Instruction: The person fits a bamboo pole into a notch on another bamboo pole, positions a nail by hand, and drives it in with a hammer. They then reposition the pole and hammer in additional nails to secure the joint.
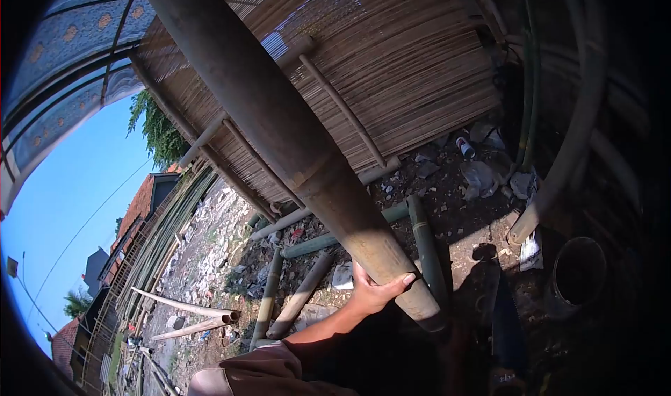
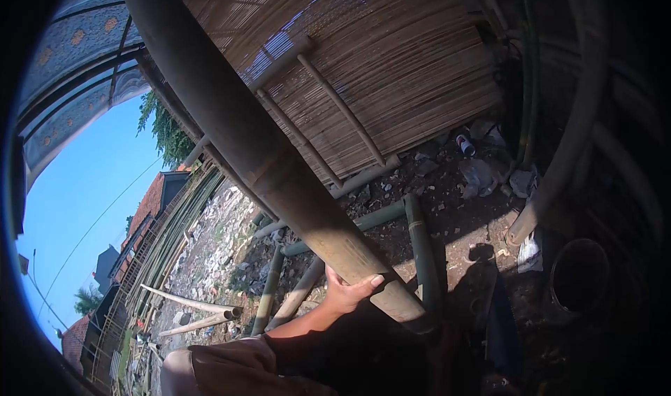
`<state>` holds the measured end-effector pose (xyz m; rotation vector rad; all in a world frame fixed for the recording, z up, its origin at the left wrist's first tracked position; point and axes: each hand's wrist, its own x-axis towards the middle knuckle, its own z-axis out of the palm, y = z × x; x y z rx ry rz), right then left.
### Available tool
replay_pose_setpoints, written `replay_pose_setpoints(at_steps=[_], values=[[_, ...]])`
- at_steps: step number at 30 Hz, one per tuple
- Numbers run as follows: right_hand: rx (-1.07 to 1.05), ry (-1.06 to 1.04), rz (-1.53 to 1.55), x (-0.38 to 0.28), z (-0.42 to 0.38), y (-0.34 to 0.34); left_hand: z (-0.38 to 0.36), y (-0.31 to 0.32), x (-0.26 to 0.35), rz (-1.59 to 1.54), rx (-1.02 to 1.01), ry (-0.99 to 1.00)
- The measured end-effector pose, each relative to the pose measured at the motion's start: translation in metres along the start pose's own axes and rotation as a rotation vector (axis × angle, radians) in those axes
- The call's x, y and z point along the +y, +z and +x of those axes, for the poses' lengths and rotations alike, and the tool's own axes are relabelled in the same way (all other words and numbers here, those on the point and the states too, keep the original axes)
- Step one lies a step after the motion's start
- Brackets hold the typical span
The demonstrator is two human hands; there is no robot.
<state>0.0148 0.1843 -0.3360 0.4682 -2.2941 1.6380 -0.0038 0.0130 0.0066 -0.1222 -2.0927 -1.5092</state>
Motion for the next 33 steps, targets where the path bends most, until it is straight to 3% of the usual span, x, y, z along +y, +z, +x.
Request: replay_pose_setpoints(at_steps=[11, 13, 15, 17, 21, 23, 25, 26, 27, 30, 32, 33], values=[[-0.104, 0.19, 0.029, -0.027, 0.007, -0.016, -0.009, 0.003, 0.003, -0.168, 0.115, -0.079], [-0.113, 0.225, 0.048, -0.031, 0.009, -0.02, -0.023, -0.062, -0.046, 0.43, -0.048, 0.096], [-0.117, 0.231, 0.045, -0.031, 0.007, -0.021, -0.042, -0.082, -0.081, 0.493, -0.064, 0.148], [-0.124, 0.24, 0.025, -0.028, 0.01, -0.02, -0.04, -0.064, -0.076, -0.01, 0.05, 0.004], [-0.152, 0.298, 0.026, -0.032, 0.01, -0.022, -0.011, -0.038, -0.047, -0.035, -0.241, -0.038], [-0.159, 0.342, 0.044, -0.036, 0.013, -0.024, -0.001, -0.018, -0.036, -0.216, -0.177, -0.06], [-0.16, 0.381, 0.06, -0.036, 0.015, -0.026, 0.01, -0.014, -0.05, -0.361, -0.308, 0.1], [-0.168, 0.374, 0.062, -0.035, 0.015, -0.026, 0.012, -0.019, -0.058, -0.37, -0.318, 0.071], [-0.175, 0.363, 0.065, -0.035, 0.015, -0.027, 0.013, -0.022, -0.063, -0.386, -0.308, 0.047], [-0.167, 0.374, 0.07, -0.039, 0.017, -0.029, -0.004, -0.022, -0.071, -0.389, 0.047, -0.32], [-0.174, 0.393, 0.066, -0.04, 0.019, -0.028, -0.003, -0.018, -0.084, -0.367, -0.509, 0.048], [-0.177, 0.396, 0.067, -0.04, 0.02, -0.029, -0.005, -0.017, -0.082, -0.36, -0.468, 0.004]])
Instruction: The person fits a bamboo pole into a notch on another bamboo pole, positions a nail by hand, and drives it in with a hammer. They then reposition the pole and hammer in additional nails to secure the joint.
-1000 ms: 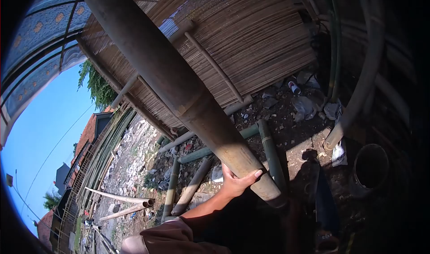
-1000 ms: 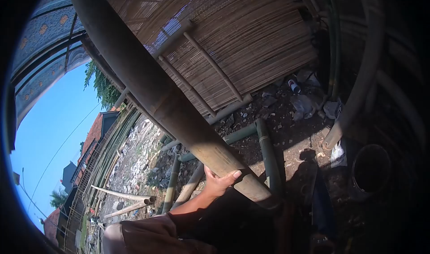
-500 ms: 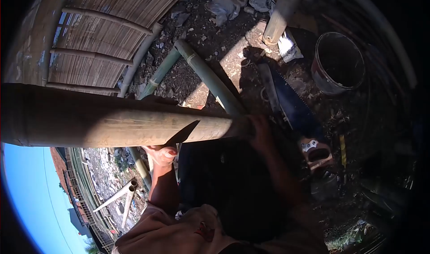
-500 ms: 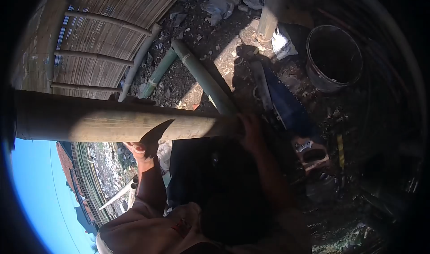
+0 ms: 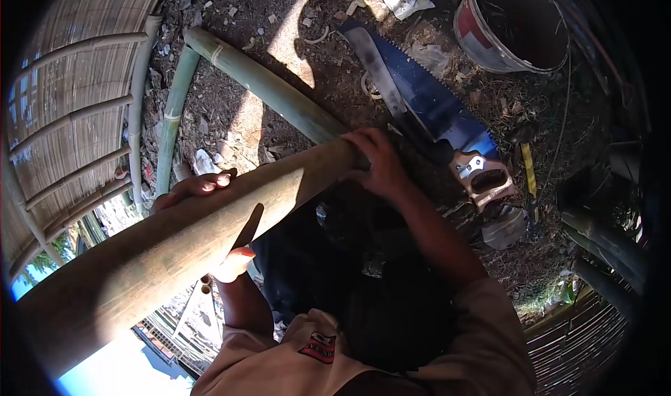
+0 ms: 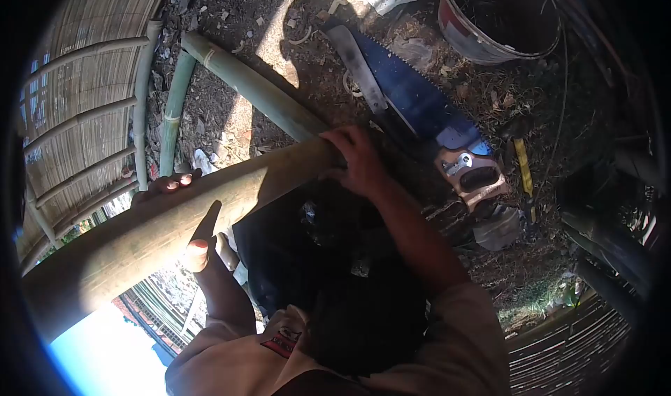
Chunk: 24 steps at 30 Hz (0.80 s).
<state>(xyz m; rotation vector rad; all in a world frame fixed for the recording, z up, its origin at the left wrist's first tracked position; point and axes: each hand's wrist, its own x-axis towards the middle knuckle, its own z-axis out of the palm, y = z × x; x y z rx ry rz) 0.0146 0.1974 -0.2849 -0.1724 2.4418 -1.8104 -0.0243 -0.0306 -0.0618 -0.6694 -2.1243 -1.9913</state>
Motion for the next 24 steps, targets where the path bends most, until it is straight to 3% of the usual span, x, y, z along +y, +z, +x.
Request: replay_pose_setpoints(at_steps=[11, 14, 19, 24], values=[[-0.009, 0.04, 0.014, -0.001, 0.003, 0.002, 0.001, -0.007, 0.001, -0.128, -0.113, -0.002], [-0.006, 0.041, 0.014, 0.001, 0.004, 0.002, -0.004, 0.0, 0.007, -0.04, -0.032, -0.055], [0.0, 0.033, 0.02, 0.005, 0.003, 0.002, 0.001, 0.01, 0.013, -0.002, -0.107, -0.033], [0.005, 0.016, 0.037, 0.007, 0.001, 0.003, -0.007, 0.004, 0.005, 0.003, -0.035, -0.017]])
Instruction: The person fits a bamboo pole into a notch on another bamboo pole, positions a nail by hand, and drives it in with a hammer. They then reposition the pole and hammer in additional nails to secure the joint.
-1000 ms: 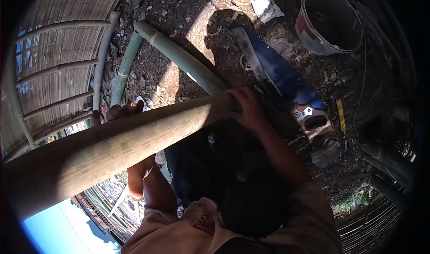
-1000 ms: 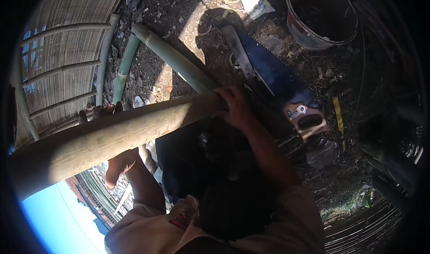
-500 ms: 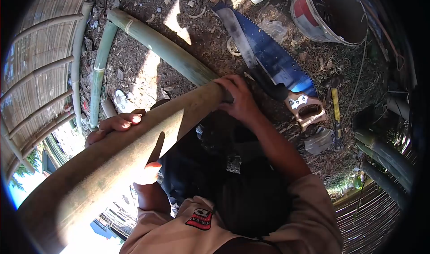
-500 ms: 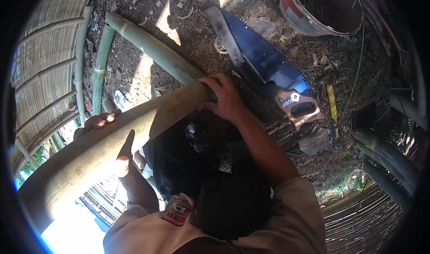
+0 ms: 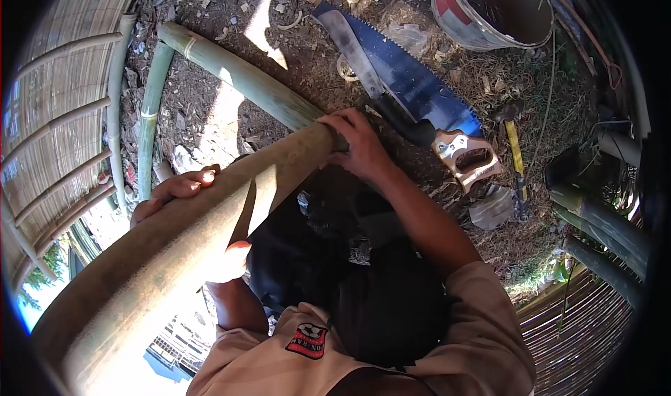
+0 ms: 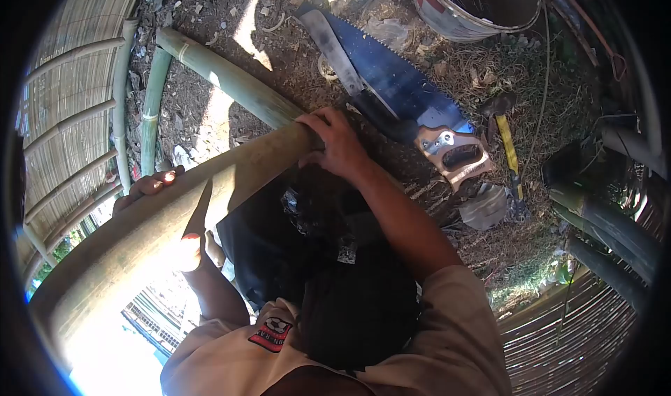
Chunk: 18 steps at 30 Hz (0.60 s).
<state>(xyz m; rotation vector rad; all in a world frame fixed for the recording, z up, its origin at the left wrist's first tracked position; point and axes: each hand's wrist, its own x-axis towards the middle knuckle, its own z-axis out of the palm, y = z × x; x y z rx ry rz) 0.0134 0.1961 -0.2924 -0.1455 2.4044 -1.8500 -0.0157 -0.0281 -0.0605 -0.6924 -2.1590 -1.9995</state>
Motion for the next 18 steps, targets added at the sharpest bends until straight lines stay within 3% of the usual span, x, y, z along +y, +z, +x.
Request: replay_pose_setpoints(at_steps=[5, 10, 11, 13, 16, 18], values=[[-0.024, 0.006, -0.02, -0.002, 0.001, -0.001, -0.004, 0.007, -0.007, -0.01, 0.171, 0.004], [-0.124, 0.014, 0.034, -0.004, 0.004, -0.015, 0.003, 0.01, -0.006, 0.046, 0.148, 0.049], [-0.103, 0.043, 0.132, -0.003, 0.003, -0.02, 0.004, 0.007, -0.002, 0.126, 0.119, 0.007], [-0.09, 0.074, 0.231, -0.003, -0.003, -0.026, 0.001, 0.008, 0.0, -0.023, 0.162, -0.047], [-0.065, 0.104, 0.127, -0.003, -0.012, -0.032, -0.024, -0.004, 0.01, 0.289, 0.132, -0.204], [-0.019, 0.018, 0.014, -0.005, -0.015, -0.03, -0.023, -0.006, 0.015, 0.286, 0.086, -0.286]])
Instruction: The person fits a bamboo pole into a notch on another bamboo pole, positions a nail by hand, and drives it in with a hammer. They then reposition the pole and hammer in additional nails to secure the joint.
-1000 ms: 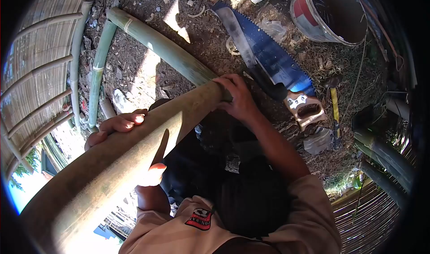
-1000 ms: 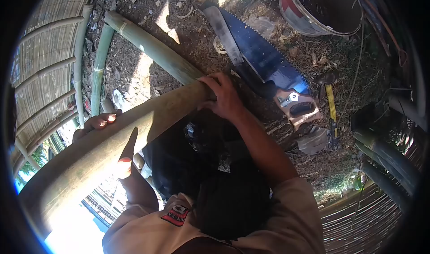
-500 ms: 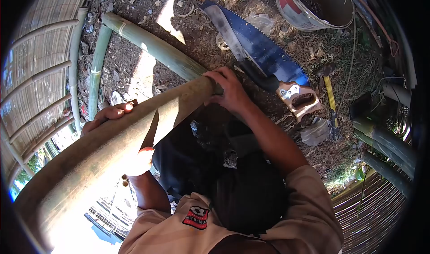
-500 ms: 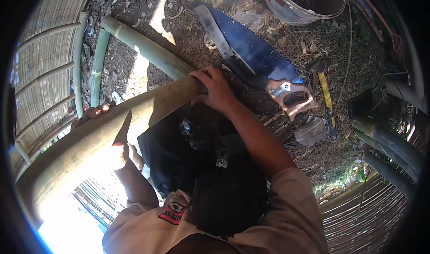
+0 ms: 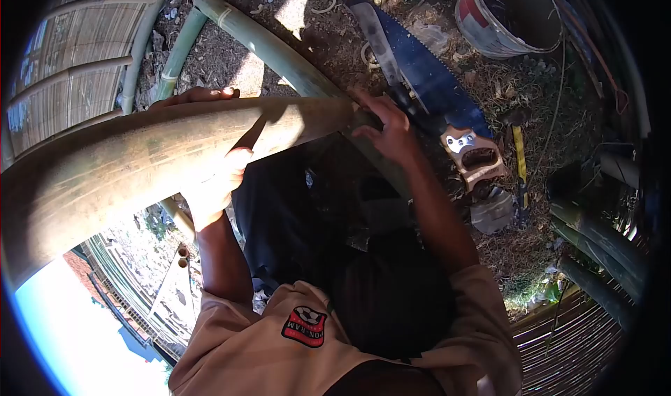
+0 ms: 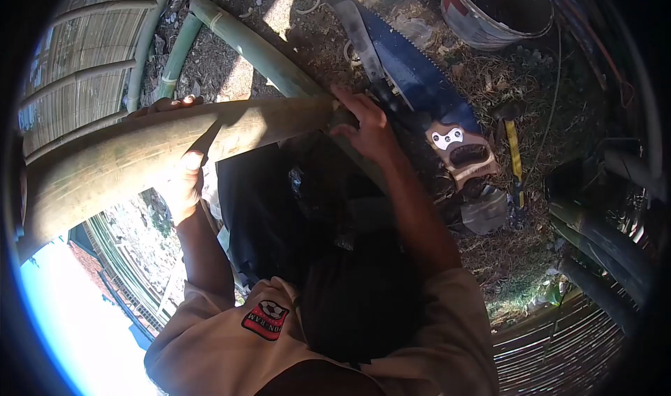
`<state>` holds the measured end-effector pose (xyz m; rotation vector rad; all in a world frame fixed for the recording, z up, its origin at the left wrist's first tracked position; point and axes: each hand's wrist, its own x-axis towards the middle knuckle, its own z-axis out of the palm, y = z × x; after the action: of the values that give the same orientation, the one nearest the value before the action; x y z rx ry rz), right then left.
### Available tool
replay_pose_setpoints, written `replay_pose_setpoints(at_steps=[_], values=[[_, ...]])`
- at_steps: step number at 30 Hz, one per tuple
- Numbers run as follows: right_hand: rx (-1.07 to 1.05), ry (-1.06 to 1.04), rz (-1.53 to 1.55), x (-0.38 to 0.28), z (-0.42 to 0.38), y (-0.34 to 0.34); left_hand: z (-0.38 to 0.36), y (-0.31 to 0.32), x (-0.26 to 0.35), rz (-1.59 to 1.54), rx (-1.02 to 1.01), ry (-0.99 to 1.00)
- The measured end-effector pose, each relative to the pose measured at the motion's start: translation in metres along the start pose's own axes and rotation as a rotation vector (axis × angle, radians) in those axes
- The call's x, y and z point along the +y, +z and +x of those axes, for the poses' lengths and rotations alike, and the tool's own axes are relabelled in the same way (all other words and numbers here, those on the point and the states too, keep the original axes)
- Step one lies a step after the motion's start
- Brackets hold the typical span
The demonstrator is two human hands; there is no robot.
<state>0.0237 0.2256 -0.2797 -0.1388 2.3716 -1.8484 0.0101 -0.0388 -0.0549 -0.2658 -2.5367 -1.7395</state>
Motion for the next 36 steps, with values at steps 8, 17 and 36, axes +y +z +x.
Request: replay_pose_setpoints(at_steps=[8, 17, 36], values=[[0.008, -0.184, -0.169, 0.008, 0.013, 0.015, 0.024, 0.026, 0.011, -0.038, -0.012, 0.233], [0.003, -0.223, -0.205, 0.009, 0.017, 0.014, 0.017, 0.026, 0.02, 0.011, 0.044, 0.074], [-0.129, -0.306, -0.313, -0.003, 0.029, 0.0, 0.02, 0.032, 0.023, -0.016, 0.034, 0.119]])
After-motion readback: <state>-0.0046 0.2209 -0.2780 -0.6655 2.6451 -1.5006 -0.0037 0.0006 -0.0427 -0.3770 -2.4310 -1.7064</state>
